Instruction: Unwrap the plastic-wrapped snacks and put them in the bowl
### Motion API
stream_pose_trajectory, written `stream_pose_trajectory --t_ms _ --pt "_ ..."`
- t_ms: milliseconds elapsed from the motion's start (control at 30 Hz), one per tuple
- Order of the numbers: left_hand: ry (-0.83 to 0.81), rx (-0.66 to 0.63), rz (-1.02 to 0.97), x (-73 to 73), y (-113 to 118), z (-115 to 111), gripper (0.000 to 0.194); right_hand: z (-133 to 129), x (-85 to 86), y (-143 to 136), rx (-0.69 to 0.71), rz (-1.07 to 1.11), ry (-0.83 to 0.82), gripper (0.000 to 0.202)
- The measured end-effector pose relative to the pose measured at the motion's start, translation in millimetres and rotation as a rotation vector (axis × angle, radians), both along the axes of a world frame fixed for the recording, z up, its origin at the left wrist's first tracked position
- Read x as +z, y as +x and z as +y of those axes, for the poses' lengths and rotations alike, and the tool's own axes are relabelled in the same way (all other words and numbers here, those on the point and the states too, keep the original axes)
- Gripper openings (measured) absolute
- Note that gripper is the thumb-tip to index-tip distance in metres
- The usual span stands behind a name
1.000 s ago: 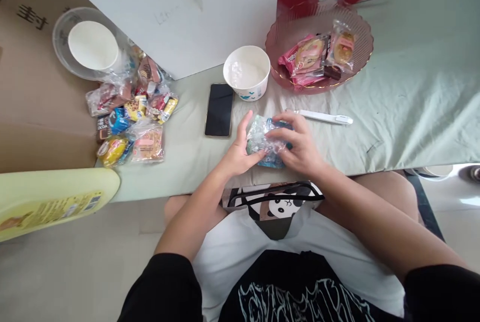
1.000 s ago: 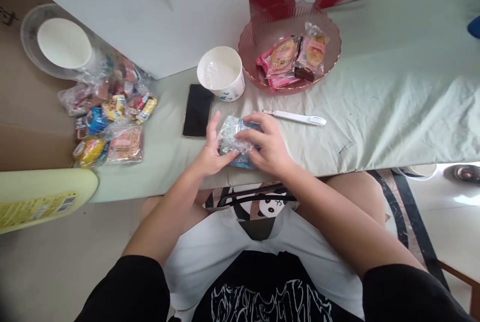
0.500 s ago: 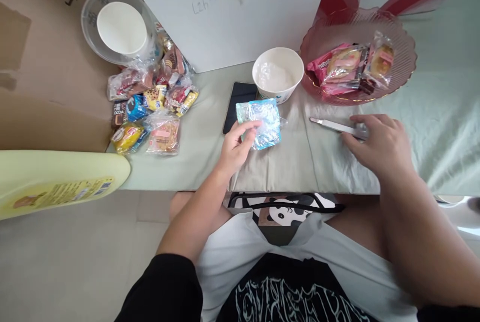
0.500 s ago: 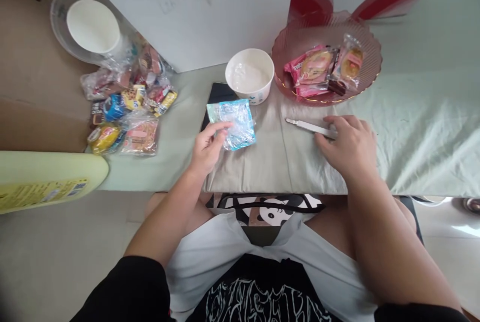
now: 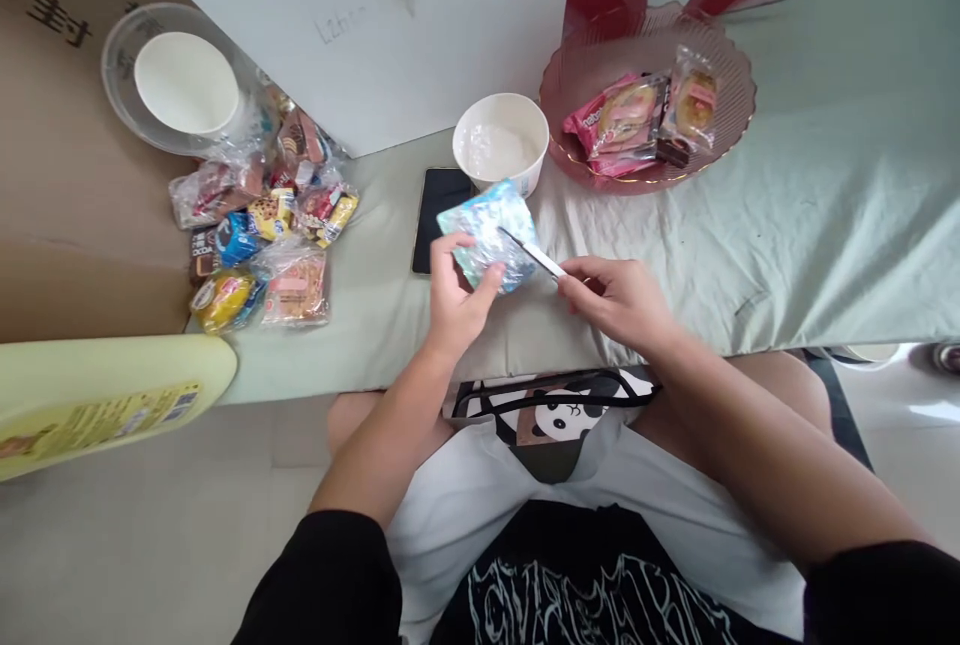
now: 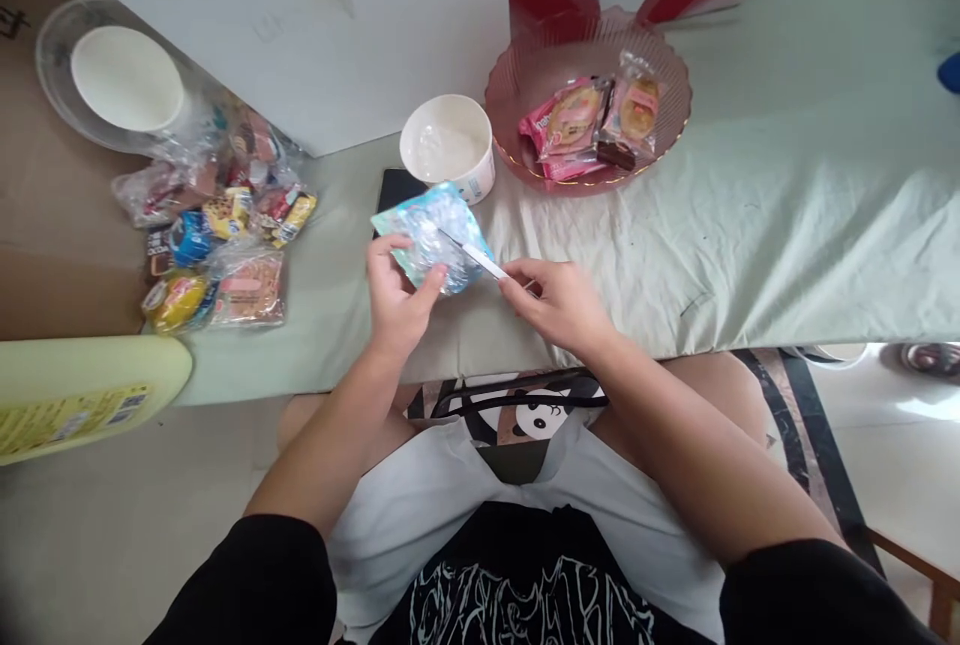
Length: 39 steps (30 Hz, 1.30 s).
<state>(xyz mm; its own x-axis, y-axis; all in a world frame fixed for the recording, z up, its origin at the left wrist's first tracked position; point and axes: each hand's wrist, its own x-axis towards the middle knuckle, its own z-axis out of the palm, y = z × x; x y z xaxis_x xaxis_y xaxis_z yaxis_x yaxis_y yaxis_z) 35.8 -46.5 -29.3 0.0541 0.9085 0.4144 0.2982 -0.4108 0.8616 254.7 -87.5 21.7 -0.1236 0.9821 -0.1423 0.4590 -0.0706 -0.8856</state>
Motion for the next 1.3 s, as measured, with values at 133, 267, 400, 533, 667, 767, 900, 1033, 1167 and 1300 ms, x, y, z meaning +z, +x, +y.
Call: stream_pose_trajectory --t_ms 133,267,400,533,667,767,900,1033,1167,1300 --pt "-0.099 0.152 -0.171 7.4 -7 6 0.051 0 2.6 23 0.033 -0.144 -0.039 0.031" --pt "-0.103 0.193 -0.027 12.1 -6 -2 0.045 4 7.2 52 -0.270 -0.450 0.081 0.028" --pt "-0.070 0.154 0.166 15.8 0 -11 0.043 10 -1.8 63 -0.444 -0.588 0.320 0.029" --pt "0.103 0.171 0.385 21.2 -7 -6 0.039 7 -14.2 47 -0.223 -0.473 0.508 0.023" --pt "0.002 -0.032 0.450 26.7 -15 4 0.053 -1 -21.5 17 0.088 -0.278 0.505 0.021" --pt "-0.201 0.013 0.283 32.1 -15 4 0.029 -5 -26.2 1 0.211 -0.210 0.524 0.032" --pt "-0.513 0.070 -0.165 45.6 -17 2 0.018 -8 -30.5 -4 0.296 -0.201 0.539 0.045" --pt "-0.607 0.222 -0.325 55.9 -26 7 0.013 -1 -28.6 13 0.241 -0.255 0.631 0.020" --pt "-0.621 0.385 -0.285 48.0 -41 13 0.014 8 -22.1 41 -0.197 -0.327 0.646 0.018" --pt "-0.265 0.520 -0.020 36.1 -49 14 0.021 10 -13.1 52 -0.483 -0.311 0.595 0.025"
